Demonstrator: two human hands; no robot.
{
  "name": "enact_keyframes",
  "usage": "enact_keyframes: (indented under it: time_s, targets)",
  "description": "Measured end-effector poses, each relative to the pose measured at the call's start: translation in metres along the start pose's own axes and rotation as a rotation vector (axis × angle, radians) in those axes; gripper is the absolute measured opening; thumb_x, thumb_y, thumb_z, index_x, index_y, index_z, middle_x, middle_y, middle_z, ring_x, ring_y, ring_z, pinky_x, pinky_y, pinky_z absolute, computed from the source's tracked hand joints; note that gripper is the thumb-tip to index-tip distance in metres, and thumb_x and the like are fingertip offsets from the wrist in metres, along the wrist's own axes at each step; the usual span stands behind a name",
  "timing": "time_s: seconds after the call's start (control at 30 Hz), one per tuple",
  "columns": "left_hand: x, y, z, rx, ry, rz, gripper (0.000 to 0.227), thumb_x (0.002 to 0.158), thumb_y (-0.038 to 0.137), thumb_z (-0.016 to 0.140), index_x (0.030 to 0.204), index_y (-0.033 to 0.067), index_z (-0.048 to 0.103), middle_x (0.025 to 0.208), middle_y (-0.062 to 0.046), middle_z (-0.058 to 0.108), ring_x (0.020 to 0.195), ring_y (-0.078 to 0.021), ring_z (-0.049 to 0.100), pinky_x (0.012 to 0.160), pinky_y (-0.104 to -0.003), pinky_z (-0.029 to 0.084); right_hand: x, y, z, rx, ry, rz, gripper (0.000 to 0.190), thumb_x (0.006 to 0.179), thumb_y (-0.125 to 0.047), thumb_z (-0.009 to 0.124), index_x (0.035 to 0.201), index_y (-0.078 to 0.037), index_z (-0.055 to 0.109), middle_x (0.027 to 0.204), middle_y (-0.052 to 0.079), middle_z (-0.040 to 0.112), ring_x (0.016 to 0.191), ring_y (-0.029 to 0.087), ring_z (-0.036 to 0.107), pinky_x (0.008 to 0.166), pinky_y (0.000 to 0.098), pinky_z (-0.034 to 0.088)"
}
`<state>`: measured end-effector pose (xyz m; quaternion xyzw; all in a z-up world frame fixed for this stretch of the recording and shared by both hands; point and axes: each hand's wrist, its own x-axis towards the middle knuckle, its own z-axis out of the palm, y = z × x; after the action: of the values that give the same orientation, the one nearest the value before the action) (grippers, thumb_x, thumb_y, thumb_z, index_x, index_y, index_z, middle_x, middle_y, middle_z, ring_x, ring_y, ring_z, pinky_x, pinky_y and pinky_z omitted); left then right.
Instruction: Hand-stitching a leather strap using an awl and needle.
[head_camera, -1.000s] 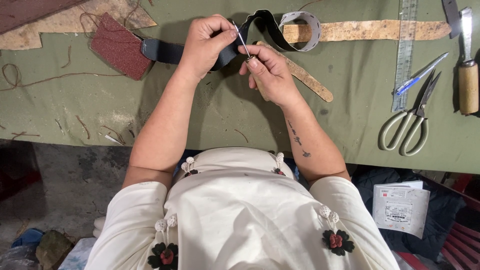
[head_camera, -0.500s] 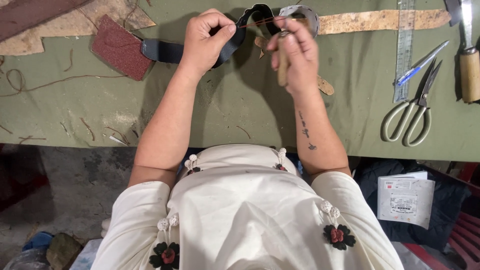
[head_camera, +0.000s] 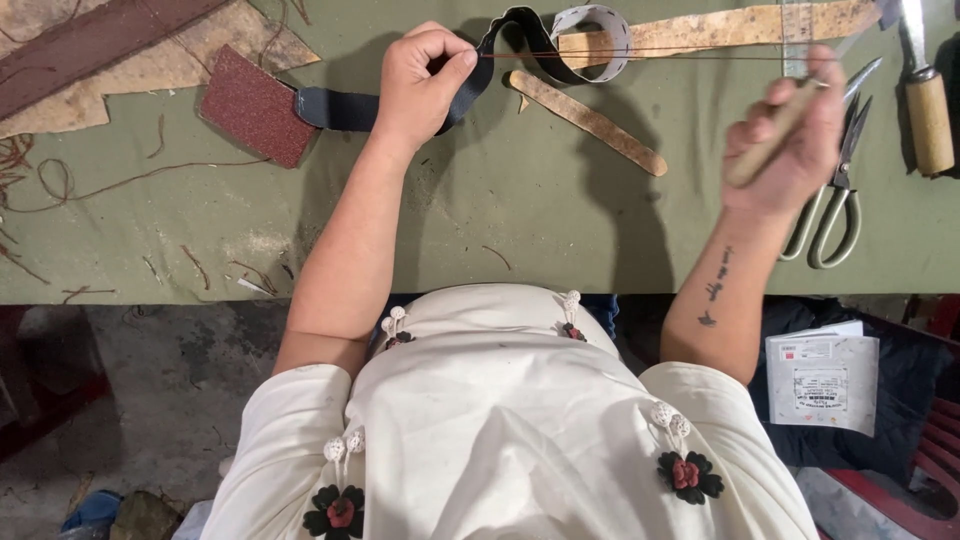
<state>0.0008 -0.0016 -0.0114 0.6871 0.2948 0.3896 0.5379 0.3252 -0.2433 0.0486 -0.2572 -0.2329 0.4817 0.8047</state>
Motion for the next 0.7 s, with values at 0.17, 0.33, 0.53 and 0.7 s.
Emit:
enact_keyframes:
  time_s: [0.17,0.33,0.53,0.7]
  targets:
    - [-0.001,-0.002,-0.003,0.008,0.054,0.019,0.012,0.094,0.007,0.071,0.082,0.0081,0.073,0.084,0.001,0.066,0.078,-0.0119,0.061,0.071,-0.028,0.049,-0.018,-0.056,-0.039,-0.08,0.008,-0.158,0.023,0.121,-0.018,0.045,0.139,-0.009,0.056,0.124,0.02,0.077,0.095,0.028,0.078,0.083,0.0352,0.072]
    - [0.0,-0.001,-0.006,0.001,0.123,0.024,0.012,0.091,0.006,0.07,0.08,0.0089,0.072,0.083,0.001,0.066,0.079,-0.0122,0.062,0.075,-0.029,0.05,-0.044,-0.111,-0.076,-0.676,0.35,-0.56,0.022,0.117,-0.007,0.048,0.125,-0.007,0.067,0.125,0.011,0.067,0.103,0.017,0.063,0.086,0.0341,0.061]
    - [-0.002,0.001,-0.002,-0.011,0.134,-0.097,0.014,0.094,0.011,0.068,0.081,0.0114,0.072,0.072,0.008,0.063,0.07,-0.0044,0.052,0.065,-0.024,0.045,-0.029,-0.071,-0.028,-0.54,0.583,-0.537,0.05,0.11,-0.031,0.051,0.152,-0.005,0.053,0.102,0.014,0.072,0.07,0.018,0.062,0.068,0.033,0.061]
    - [-0.007,-0.001,-0.003,0.009,0.145,-0.076,0.013,0.093,0.012,0.068,0.081,0.0116,0.072,0.072,0.008,0.062,0.069,-0.005,0.052,0.065,-0.024,0.045,-0.021,0.035,0.075,-0.76,0.628,0.032,0.064,0.113,-0.008,0.059,0.169,-0.021,0.032,0.083,-0.001,0.065,0.069,0.008,0.057,0.056,0.0179,0.045]
